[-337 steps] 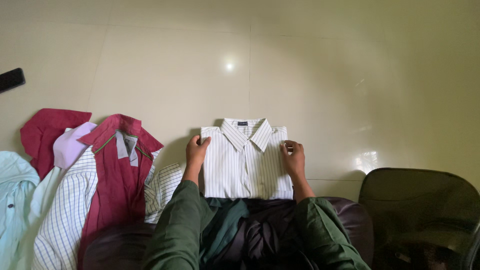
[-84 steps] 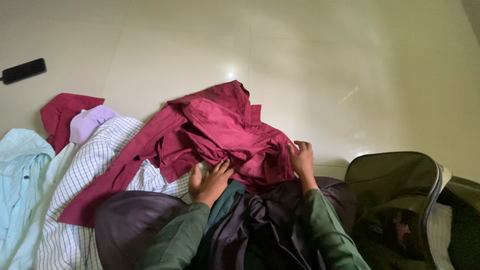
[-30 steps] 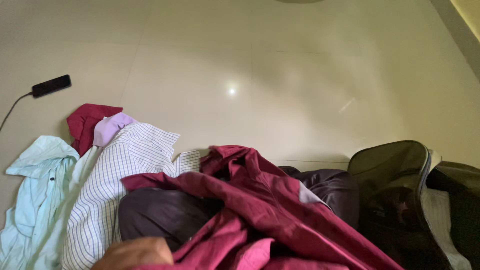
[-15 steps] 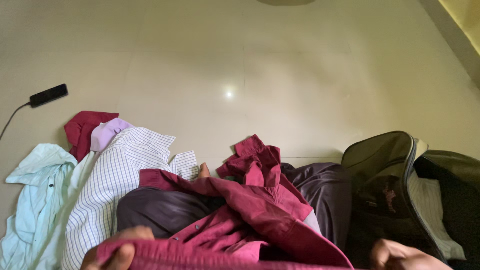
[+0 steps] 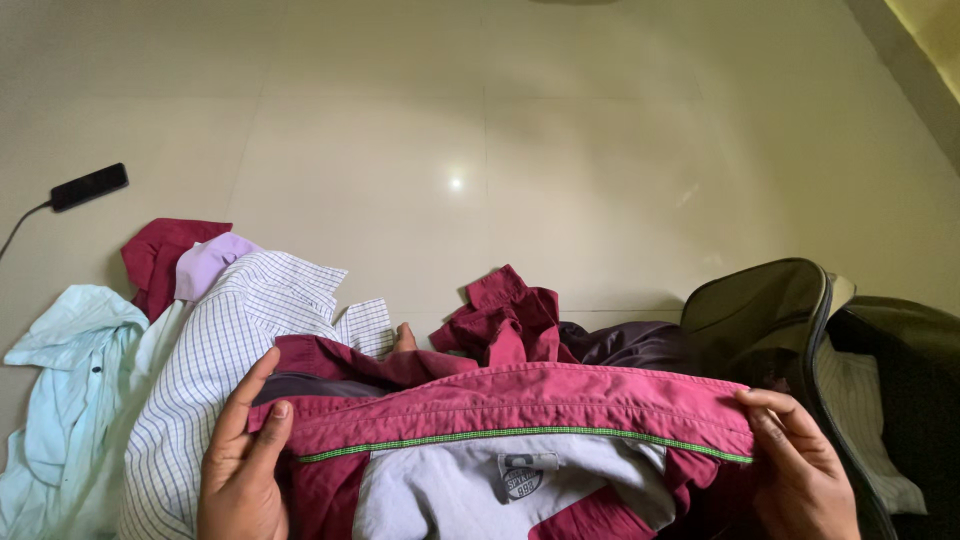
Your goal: The person folds a striped shirt by hand on the floor and places it into a bag. They then spread out a red shirt and fasten the buttons.
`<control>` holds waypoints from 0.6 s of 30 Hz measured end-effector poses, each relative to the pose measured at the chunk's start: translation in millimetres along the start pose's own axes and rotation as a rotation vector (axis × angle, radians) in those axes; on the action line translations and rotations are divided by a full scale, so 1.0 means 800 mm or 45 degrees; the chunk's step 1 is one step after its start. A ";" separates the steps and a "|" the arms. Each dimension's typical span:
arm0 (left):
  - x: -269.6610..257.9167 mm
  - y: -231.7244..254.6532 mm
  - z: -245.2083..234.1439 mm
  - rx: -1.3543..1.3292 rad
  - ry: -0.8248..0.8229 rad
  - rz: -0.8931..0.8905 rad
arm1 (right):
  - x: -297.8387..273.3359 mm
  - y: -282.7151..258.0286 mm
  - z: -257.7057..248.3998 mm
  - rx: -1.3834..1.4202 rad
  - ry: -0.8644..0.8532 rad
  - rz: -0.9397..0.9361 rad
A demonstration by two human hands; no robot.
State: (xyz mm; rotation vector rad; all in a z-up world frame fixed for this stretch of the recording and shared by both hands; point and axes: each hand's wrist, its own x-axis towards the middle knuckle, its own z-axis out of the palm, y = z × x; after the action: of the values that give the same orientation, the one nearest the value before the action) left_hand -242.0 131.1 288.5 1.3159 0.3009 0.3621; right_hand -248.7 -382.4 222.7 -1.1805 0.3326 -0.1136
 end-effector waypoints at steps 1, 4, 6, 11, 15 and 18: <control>0.001 -0.007 -0.006 0.009 0.001 0.002 | 0.000 0.001 -0.012 -0.043 0.015 0.017; 0.007 -0.034 -0.028 0.035 0.019 -0.021 | 0.007 0.014 -0.056 0.111 -0.159 0.006; 0.007 -0.051 -0.041 0.049 0.053 -0.075 | 0.008 0.024 -0.073 0.092 -0.170 0.003; 0.002 -0.045 -0.043 0.035 -0.178 -0.052 | 0.009 0.026 -0.057 -0.209 -0.105 -0.056; 0.005 -0.028 -0.034 0.008 -0.081 -0.107 | 0.007 0.017 -0.032 -0.279 -0.041 0.045; 0.004 -0.032 -0.044 0.220 -0.229 0.044 | 0.007 0.015 -0.019 -0.282 -0.018 0.080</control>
State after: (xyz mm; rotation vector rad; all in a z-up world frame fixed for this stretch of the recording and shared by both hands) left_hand -251.7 158.1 255.9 1.5140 0.1610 0.2484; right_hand -249.0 -392.8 205.7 -1.3875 0.3766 -0.0140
